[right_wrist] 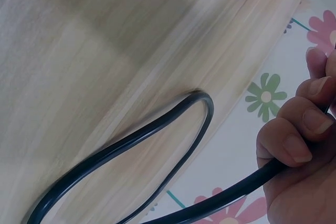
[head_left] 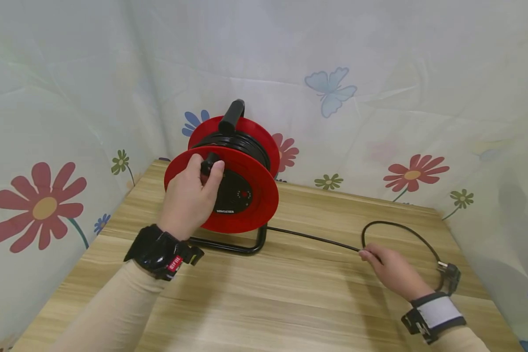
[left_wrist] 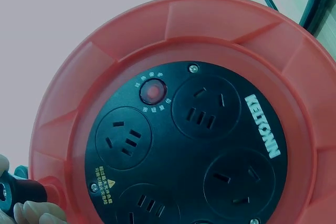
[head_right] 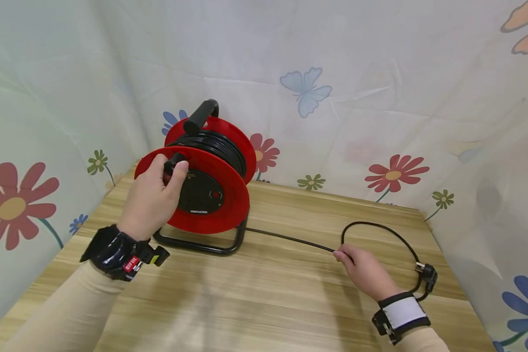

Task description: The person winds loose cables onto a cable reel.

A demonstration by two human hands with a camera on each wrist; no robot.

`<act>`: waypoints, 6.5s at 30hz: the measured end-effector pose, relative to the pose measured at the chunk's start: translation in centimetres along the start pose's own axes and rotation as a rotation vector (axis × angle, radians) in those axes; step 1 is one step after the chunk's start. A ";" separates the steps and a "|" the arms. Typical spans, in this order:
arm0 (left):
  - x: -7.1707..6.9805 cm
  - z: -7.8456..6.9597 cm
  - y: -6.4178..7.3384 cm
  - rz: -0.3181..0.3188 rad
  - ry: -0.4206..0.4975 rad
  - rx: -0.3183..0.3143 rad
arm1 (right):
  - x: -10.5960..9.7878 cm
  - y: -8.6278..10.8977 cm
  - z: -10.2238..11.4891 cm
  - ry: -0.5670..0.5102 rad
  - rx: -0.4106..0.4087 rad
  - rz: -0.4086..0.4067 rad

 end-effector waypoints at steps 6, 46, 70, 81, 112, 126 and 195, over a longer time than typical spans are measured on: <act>0.3 -0.5 -0.1 0.007 -0.011 0.027 | 0.3 -0.4 0.5 -0.008 -0.012 0.001; 2.5 -2.4 -0.1 0.027 -0.042 0.086 | 1.6 -1.5 2.3 -0.025 -0.055 0.012; 4.4 -3.2 0.3 0.060 -0.053 0.105 | 2.5 -2.5 3.6 -0.039 -0.086 0.007; 5.3 -3.8 0.6 0.070 -0.086 0.103 | 2.8 -3.0 4.5 -0.044 -0.113 0.004; 7.8 -4.2 1.6 0.073 -0.142 0.151 | 3.6 -4.6 7.0 -0.069 -0.189 0.014; 9.2 -4.0 2.1 0.117 -0.186 0.132 | 3.9 -5.2 8.4 -0.082 -0.218 0.016; 12.5 -1.7 3.9 0.217 -0.183 0.115 | -4.7 1.6 -3.3 0.059 -0.070 -0.229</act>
Point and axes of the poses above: each hand's wrist, its own y-axis away from the middle knuckle, its own x-axis out of the palm, z = x × y, the point moved 4 cm from there along -y, towards the middle knuckle, and after that the axes turned 7 degrees about z, right-handed, at the moved point
